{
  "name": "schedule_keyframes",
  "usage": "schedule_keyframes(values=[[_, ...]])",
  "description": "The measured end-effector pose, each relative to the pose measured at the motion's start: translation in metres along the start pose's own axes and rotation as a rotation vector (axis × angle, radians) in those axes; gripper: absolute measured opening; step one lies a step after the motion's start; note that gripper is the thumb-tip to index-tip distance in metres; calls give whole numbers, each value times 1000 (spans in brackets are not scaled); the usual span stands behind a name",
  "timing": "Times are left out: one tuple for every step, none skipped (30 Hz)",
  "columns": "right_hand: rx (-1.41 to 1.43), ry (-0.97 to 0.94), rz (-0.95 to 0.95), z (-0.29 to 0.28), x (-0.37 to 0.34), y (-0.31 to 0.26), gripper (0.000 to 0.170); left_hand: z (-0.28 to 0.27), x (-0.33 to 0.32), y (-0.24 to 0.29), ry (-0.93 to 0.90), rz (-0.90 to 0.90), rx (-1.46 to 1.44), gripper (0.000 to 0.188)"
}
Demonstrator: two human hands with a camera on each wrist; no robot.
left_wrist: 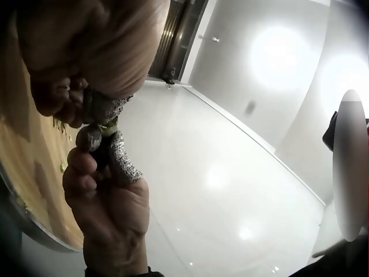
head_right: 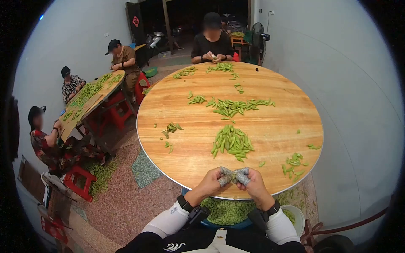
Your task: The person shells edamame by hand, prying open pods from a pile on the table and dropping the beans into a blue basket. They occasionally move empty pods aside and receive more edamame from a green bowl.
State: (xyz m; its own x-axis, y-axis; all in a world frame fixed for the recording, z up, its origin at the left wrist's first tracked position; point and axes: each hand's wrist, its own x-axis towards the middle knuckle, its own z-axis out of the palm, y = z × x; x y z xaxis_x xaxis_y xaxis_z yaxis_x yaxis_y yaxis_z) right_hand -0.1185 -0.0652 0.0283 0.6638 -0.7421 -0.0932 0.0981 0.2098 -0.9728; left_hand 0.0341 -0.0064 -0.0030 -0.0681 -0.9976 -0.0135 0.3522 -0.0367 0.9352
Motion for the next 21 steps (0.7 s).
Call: schedule_keyframes(values=[[8,2,9,1,-1,1,10,4,0,-2,61,73,48,10],[18,8,19,1,-2,1,11,6,0,-5,118,143,96,10],[14,11,15,0,-1,3,11,4,2,-9,136,260,210,10],[-18,-21,29,-3,2,5,12,2,4,-12,133,263,208,10],[-52,-52,46,-3,4,8,13,0,5,-15,128,253,181,9],[-55,-50,50,-3,6,9,13,0,4,-14,126,239,155,9],[-67,-44,28,-2,9,9,13,-1,3,-12,127,233,148,9],[-80,-37,15,-1,9,10,13,-3,3,-9,119,131,118,8],[-82,-38,42,0,9,12,13,-4,1,-7,115,28,82,8],[-138,-16,14,1,12,11,12,-6,2,-8,127,17,66,8],[-193,5,-16,3,16,12,12,-8,4,-9,104,3,-19,6],[-193,1,0,3,19,13,12,-11,6,-11,79,-9,-100,4],[-220,-27,-45,2,23,15,11,-14,9,-12,63,-17,-162,1],[-244,-47,-89,0,26,16,10,-19,11,-11,63,-31,-168,1],[-319,-48,-122,1,29,15,9,-24,12,-8,22,-84,-266,3],[-303,-8,-100,1,31,16,9,-26,13,-7,-29,-153,-364,5],[-231,-56,-81,0,34,16,9,-28,14,-4,-63,-188,-472,7],[-159,-106,-75,-1,37,16,9,-28,16,-1,-93,-226,-465,7],[-145,-67,-74,-1,37,16,9,-27,15,2,-53,-214,-495,7],[-90,-25,-12,0,37,15,9,-25,16,2,-7,-194,-524,7],[-36,8,47,1,37,16,10,-19,17,1,96,-169,-481,4]])
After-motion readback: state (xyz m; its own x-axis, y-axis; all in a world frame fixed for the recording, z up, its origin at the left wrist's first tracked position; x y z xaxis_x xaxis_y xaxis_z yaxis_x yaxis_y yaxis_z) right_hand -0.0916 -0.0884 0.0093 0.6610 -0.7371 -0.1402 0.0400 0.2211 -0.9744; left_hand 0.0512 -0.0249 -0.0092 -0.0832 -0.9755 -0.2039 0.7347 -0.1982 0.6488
